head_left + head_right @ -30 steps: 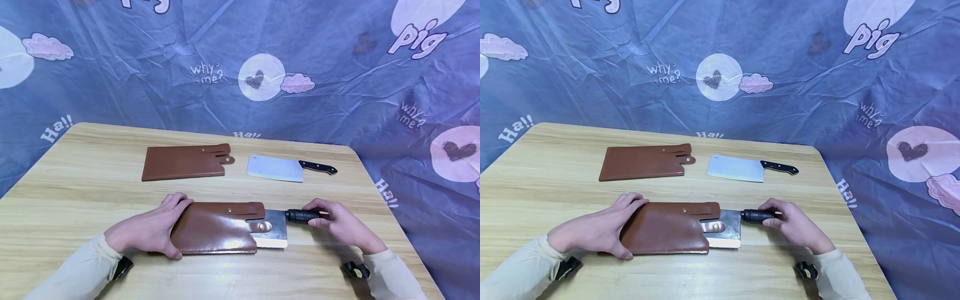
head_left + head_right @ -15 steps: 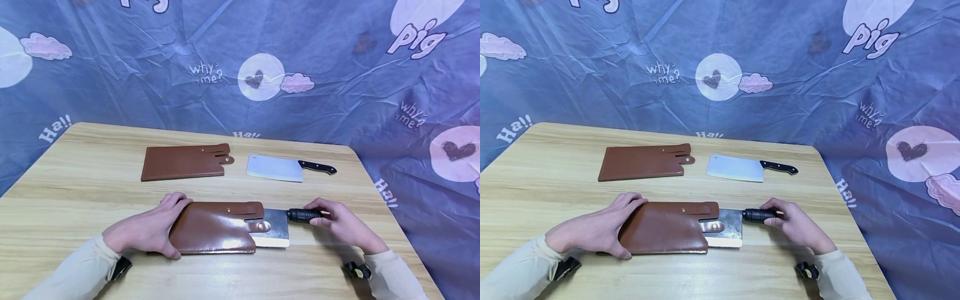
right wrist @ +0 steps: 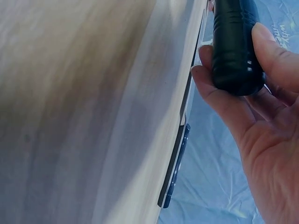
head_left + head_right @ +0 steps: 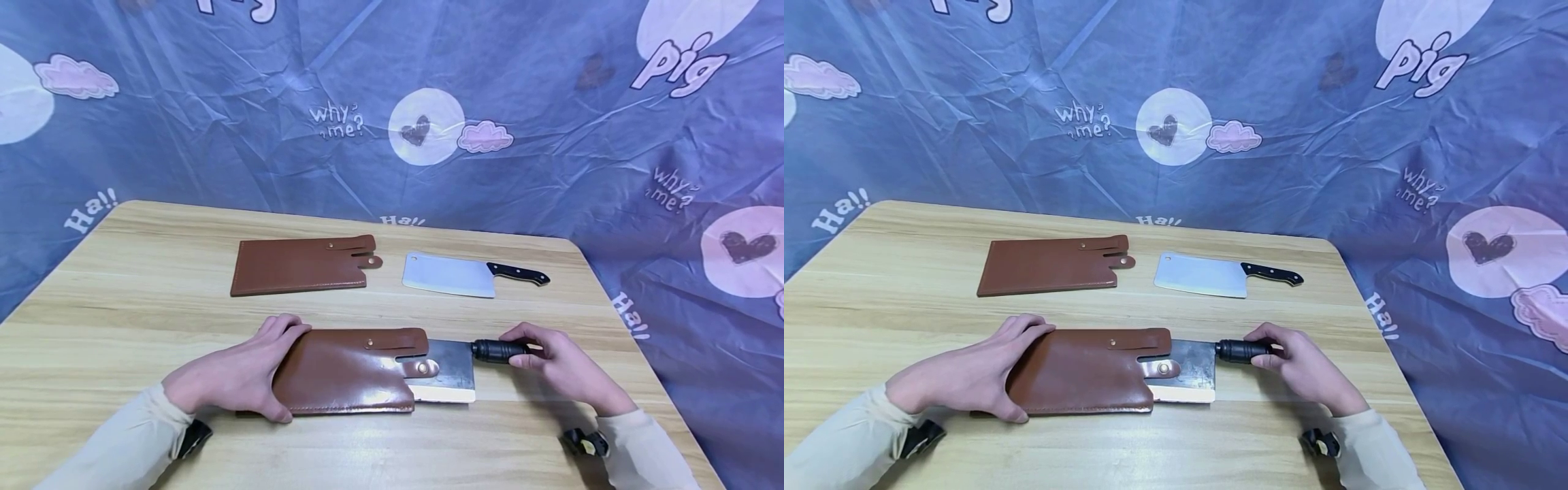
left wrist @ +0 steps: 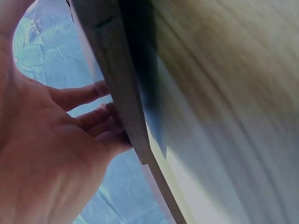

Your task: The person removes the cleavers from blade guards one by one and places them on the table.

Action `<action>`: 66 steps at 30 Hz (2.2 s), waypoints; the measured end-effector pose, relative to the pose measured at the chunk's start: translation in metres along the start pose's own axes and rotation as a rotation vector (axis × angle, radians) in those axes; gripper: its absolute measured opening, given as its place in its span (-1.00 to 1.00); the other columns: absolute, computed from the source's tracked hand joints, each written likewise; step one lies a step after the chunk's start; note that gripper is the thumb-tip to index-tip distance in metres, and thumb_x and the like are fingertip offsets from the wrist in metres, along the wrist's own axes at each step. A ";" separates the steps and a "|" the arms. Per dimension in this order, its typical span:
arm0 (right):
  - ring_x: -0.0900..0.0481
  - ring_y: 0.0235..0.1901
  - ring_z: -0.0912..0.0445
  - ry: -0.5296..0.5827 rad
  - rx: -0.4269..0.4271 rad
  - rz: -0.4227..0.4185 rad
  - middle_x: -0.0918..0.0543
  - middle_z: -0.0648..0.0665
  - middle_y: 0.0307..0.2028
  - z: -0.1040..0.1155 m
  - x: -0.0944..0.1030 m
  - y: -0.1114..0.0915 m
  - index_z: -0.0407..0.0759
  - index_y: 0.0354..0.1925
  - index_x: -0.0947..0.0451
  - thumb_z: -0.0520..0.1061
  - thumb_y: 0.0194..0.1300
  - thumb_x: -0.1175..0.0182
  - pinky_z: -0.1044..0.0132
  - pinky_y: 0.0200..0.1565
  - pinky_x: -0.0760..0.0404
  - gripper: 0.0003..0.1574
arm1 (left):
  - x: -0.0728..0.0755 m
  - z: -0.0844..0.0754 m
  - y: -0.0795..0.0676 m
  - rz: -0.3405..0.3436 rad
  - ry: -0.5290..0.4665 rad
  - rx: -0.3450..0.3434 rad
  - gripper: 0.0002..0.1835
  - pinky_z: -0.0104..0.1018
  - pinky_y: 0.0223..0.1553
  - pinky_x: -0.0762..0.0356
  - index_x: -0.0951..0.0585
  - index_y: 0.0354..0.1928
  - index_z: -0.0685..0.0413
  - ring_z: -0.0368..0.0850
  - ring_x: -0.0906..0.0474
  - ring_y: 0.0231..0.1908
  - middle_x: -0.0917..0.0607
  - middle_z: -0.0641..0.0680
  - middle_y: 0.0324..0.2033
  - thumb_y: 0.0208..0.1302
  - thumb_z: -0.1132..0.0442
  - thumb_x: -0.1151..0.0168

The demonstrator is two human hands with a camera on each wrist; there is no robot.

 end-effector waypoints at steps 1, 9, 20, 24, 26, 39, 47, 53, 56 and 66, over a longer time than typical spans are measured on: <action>-0.60 -0.22 0.16 0.002 -0.003 -0.004 -0.66 -0.03 -0.11 0.000 0.001 0.000 -0.10 -0.01 -0.61 -0.23 0.23 -0.32 0.30 -0.22 -0.61 -0.67 | 0.001 0.000 0.000 -0.003 0.000 0.001 0.21 -0.06 0.12 -0.40 -0.22 0.37 0.23 -0.01 -0.16 0.24 -0.21 0.12 0.26 -0.38 -0.08 -0.61; -0.59 -0.20 0.17 -0.009 0.000 -0.027 -0.65 -0.05 -0.10 -0.002 0.006 -0.002 -0.11 -0.02 -0.61 -0.24 0.22 -0.33 0.32 -0.21 -0.61 -0.67 | 0.003 0.002 -0.001 -0.006 -0.003 0.002 0.21 -0.06 0.12 -0.40 -0.23 0.37 0.19 -0.01 -0.15 0.23 -0.20 0.10 0.27 -0.39 -0.08 -0.62; -0.58 -0.19 0.18 -0.019 0.012 -0.040 -0.65 -0.04 -0.11 -0.004 0.011 -0.004 -0.12 -0.01 -0.61 -0.27 0.22 -0.32 0.34 -0.20 -0.60 -0.66 | 0.005 0.004 -0.002 -0.007 0.005 0.001 0.22 -0.05 0.11 -0.41 -0.22 0.38 0.20 -0.01 -0.16 0.22 -0.20 0.10 0.27 -0.39 -0.09 -0.62; -0.59 -0.20 0.18 -0.018 0.012 -0.045 -0.65 -0.05 -0.10 -0.005 0.013 -0.005 -0.12 -0.01 -0.61 -0.28 0.22 -0.32 0.34 -0.20 -0.60 -0.65 | 0.006 0.004 -0.002 -0.016 0.011 -0.010 0.22 -0.04 0.12 -0.39 -0.23 0.37 0.20 -0.01 -0.16 0.21 -0.21 0.10 0.26 -0.40 -0.08 -0.62; -0.59 -0.19 0.18 -0.015 0.010 -0.044 -0.65 -0.06 -0.10 -0.006 0.013 -0.006 -0.13 -0.01 -0.61 -0.28 0.22 -0.32 0.34 -0.19 -0.60 -0.65 | 0.006 0.003 -0.002 -0.017 0.011 -0.013 0.22 -0.04 0.12 -0.39 -0.23 0.37 0.20 -0.01 -0.16 0.21 -0.21 0.09 0.25 -0.40 -0.07 -0.62; -0.60 -0.19 0.17 0.010 -0.006 -0.055 -0.65 -0.08 -0.12 -0.013 0.018 -0.008 -0.12 -0.03 -0.60 -0.34 0.22 -0.29 0.33 -0.19 -0.62 -0.67 | 0.009 0.005 -0.006 -0.041 -0.003 -0.028 0.20 -0.06 0.10 -0.42 -0.24 0.35 0.20 -0.03 -0.17 0.22 -0.22 0.07 0.23 -0.41 -0.06 -0.63; -0.60 -0.21 0.17 0.001 0.000 -0.075 -0.66 -0.07 -0.13 -0.014 0.023 -0.012 -0.14 -0.04 -0.61 -0.33 0.22 -0.29 0.34 -0.21 -0.61 -0.68 | 0.011 0.008 -0.008 -0.050 0.001 -0.023 0.20 -0.06 0.10 -0.41 -0.24 0.35 0.21 -0.03 -0.17 0.21 -0.23 0.06 0.23 -0.42 -0.06 -0.63; -0.60 -0.23 0.18 -0.019 -0.001 -0.094 -0.66 -0.09 -0.15 -0.016 0.027 -0.015 -0.16 -0.05 -0.61 -0.34 0.21 -0.30 0.35 -0.25 -0.60 -0.68 | 0.011 0.011 -0.010 -0.051 0.010 -0.016 0.22 -0.04 0.10 -0.41 -0.24 0.36 0.22 -0.02 -0.17 0.21 -0.23 0.08 0.24 -0.42 -0.07 -0.64; -0.59 -0.24 0.19 -0.030 0.001 -0.104 -0.67 -0.11 -0.14 -0.017 0.028 -0.016 -0.16 -0.05 -0.61 -0.34 0.21 -0.30 0.36 -0.26 -0.59 -0.68 | 0.012 0.012 -0.011 -0.048 0.012 -0.005 0.22 -0.04 0.09 -0.42 -0.24 0.36 0.21 -0.02 -0.16 0.21 -0.22 0.09 0.25 -0.41 -0.08 -0.64; -0.58 -0.26 0.19 -0.049 -0.028 -0.114 -0.66 -0.09 -0.14 -0.026 0.036 -0.022 -0.15 -0.04 -0.60 -0.34 0.21 -0.29 0.36 -0.28 -0.56 -0.67 | 0.016 0.018 -0.015 -0.049 0.019 0.023 0.22 -0.05 0.07 -0.44 -0.23 0.37 0.19 -0.01 -0.17 0.21 -0.21 0.09 0.26 -0.40 -0.12 -0.62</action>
Point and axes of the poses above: each hand's wrist, its own y-axis towards the middle knuckle, its own x-axis out of the back of the hand, z = x × y, the point moved 10 cm from there along y, towards the middle knuckle
